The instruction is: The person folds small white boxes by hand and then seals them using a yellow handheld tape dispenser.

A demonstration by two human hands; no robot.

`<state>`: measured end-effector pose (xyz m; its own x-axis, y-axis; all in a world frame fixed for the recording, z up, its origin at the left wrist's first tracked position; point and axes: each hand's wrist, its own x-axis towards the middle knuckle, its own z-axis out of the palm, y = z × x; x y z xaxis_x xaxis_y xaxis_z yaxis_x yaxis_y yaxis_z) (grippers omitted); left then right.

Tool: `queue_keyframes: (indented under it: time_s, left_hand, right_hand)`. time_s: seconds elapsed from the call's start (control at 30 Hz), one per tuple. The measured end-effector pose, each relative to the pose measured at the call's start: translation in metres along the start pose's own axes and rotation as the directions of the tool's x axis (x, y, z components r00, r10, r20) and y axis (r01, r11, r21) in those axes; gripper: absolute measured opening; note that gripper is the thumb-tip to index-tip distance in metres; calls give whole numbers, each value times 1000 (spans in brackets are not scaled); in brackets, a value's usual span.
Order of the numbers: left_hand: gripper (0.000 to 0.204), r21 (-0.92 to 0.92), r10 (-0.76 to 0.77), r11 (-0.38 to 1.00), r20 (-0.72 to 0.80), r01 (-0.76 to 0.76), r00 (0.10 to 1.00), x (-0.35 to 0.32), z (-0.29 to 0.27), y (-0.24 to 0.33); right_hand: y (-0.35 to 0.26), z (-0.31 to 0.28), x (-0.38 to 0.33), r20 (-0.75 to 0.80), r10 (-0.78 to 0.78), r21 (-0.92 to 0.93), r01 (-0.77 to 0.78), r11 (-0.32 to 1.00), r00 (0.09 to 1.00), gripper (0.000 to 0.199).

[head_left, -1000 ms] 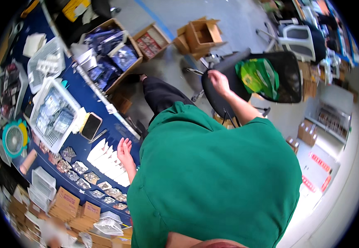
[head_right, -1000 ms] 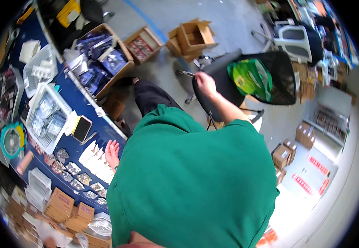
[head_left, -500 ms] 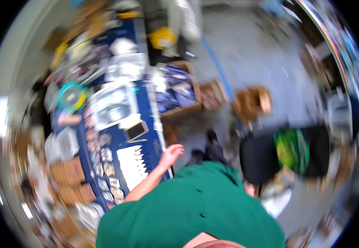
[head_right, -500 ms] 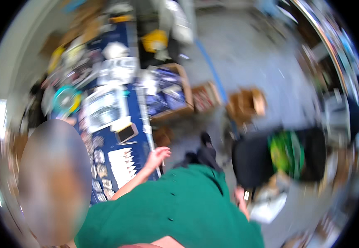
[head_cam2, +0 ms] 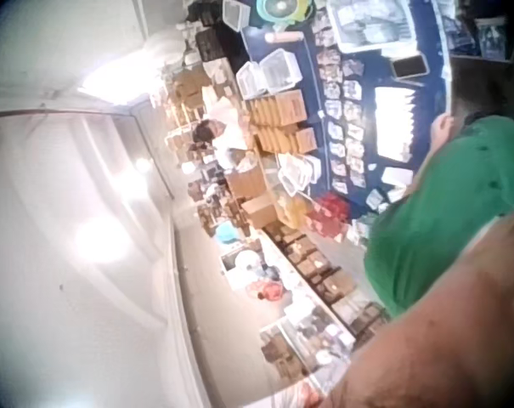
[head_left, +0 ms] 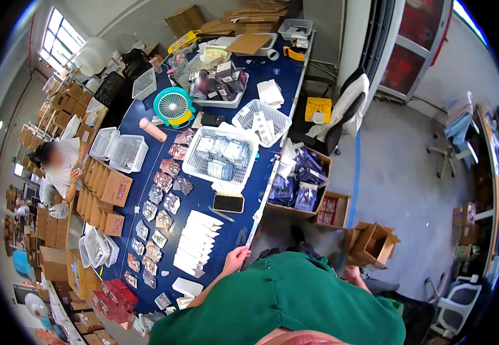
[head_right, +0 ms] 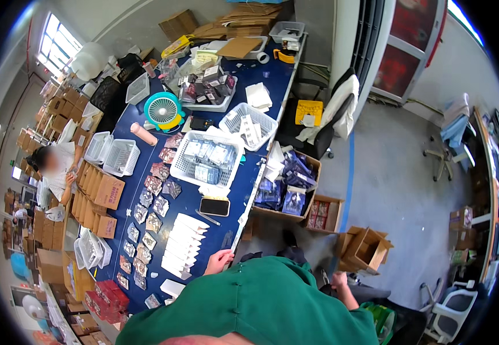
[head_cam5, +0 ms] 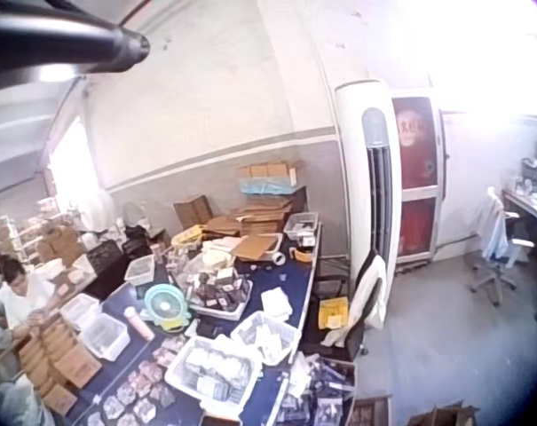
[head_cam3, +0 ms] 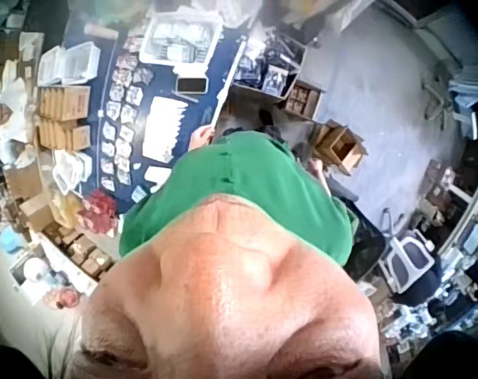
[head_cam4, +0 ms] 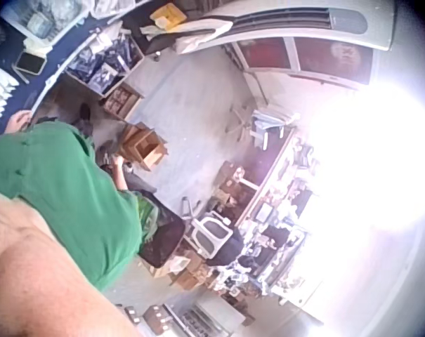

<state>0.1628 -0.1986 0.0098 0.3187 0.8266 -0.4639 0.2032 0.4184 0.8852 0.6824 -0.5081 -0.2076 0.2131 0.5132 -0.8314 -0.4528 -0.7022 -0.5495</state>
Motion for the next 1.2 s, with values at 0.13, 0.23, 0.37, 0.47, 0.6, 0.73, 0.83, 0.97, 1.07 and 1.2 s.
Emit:
queue_keyframes:
  time_s: [0.13, 0.23, 0.37, 0.47, 0.6, 0.73, 0.83, 0.97, 1.07, 1.2]
  left_hand:
    - [29, -107, -68, 993, -227, 45, 972, -28, -20, -25]
    - [29, -165, -87, 985, -264, 44, 960, -15, -5, -35]
    - [30, -212, -29, 976, -317, -41, 948, -7, -3, -33]
    - [32, -298, -36, 953, -312, -61, 950, -5, -36, -16]
    - [32, -77, 85, 989, -423, -129, 902, -2, -101, 14]
    - [32, -148, 19, 982, -535, -117, 844, -16, -134, 9]
    - [32, -182, -38, 981, -495, -61, 868, -20, -141, -20]
    - [32, -177, -37, 984, -355, -28, 934, -5, -113, -23]
    - [30, -300, -48, 953, -282, -40, 958, 5, -97, -28]
    - [31, -95, 96, 989, -199, -116, 975, 25, -69, -20]
  right_hand:
    - [-164, 107, 36, -163, -179, -333, 117, 936, 970, 21]
    - [-246, 136, 57, -87, -294, -652, 169, 739, 952, 20]
    - [-303, 190, 74, 112, -387, -823, 304, 481, 915, 21]
    - [-315, 238, 77, 225, -399, -853, 377, 361, 889, 25]
    - [-326, 291, 76, 338, -427, -837, 475, 270, 839, 27]
    - [-330, 344, 60, 313, -189, -865, 361, 347, 931, 27]
    - [-324, 357, 31, 308, -237, -783, 387, 486, 921, 27]
    - [-313, 310, 29, 200, -176, -907, 250, 339, 964, 24]
    - [-321, 283, 36, 306, -302, -930, 351, 105, 903, 29]
    - [-343, 229, 41, 402, -356, -909, 415, -42, 844, 19]
